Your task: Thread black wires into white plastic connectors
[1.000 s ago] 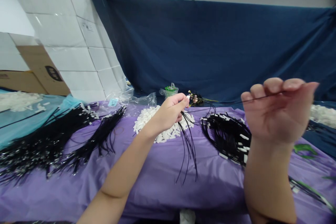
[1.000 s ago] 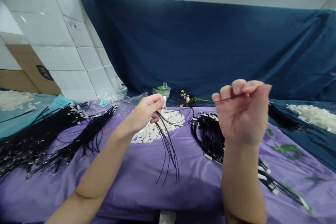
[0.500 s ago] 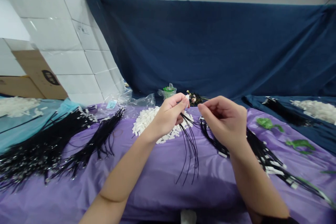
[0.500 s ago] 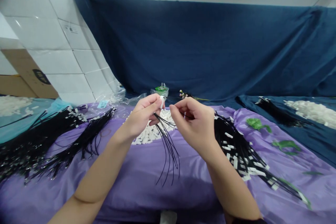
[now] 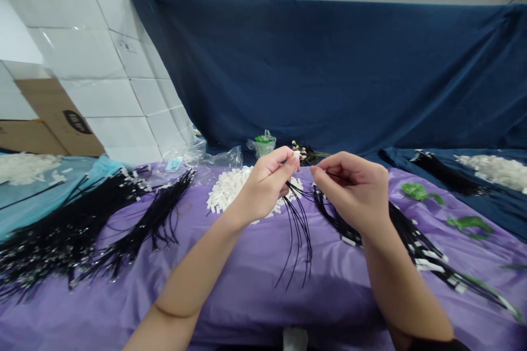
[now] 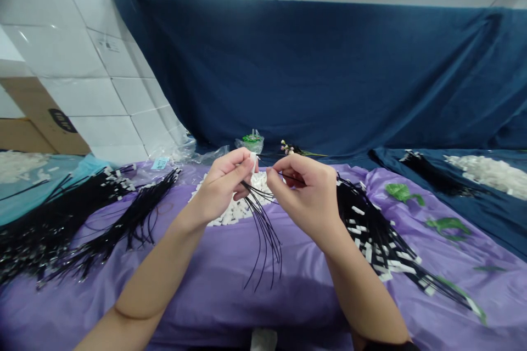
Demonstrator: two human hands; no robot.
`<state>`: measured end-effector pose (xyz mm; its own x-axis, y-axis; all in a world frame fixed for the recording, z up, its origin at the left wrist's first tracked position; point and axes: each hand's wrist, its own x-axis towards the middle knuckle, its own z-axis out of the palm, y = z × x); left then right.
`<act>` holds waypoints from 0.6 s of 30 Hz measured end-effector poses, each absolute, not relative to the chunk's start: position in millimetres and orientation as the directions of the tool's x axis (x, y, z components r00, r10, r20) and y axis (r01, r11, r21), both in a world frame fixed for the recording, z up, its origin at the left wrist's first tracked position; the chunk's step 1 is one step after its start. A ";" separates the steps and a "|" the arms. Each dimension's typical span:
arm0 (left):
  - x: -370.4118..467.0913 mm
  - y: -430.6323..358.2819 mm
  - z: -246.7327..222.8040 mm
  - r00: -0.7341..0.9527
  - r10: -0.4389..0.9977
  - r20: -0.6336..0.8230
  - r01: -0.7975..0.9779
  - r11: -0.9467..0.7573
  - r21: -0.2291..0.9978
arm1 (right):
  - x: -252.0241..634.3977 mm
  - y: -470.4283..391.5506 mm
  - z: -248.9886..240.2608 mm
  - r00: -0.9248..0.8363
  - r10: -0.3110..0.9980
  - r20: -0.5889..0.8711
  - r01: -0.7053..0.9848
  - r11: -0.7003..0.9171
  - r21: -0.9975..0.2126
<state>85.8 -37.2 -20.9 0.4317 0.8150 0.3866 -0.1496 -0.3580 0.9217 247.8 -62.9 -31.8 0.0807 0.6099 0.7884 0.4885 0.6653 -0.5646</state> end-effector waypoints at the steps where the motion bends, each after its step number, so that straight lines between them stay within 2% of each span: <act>1: 85.7 -37.2 -20.7 0.434 0.813 0.388 -0.150 -0.359 0.921 | 248.1 -62.8 -31.6 0.080 0.609 0.789 0.489 0.666 -0.564; 4: 84.8 -36.7 -20.2 0.434 0.814 0.386 -0.145 -0.360 0.922 | 249.6 -62.7 -31.0 0.060 0.608 0.792 0.503 0.667 -0.549; 11: 82.4 -33.6 -19.3 0.442 0.810 0.384 -0.133 -0.365 0.922 | 255.0 -63.1 -27.6 -0.028 0.518 0.855 0.600 0.693 -0.400; 18: 82.5 -33.2 -20.0 0.449 0.809 0.378 -0.125 -0.362 0.924 | 257.2 -63.0 -27.5 -0.022 0.524 0.852 0.598 0.689 -0.408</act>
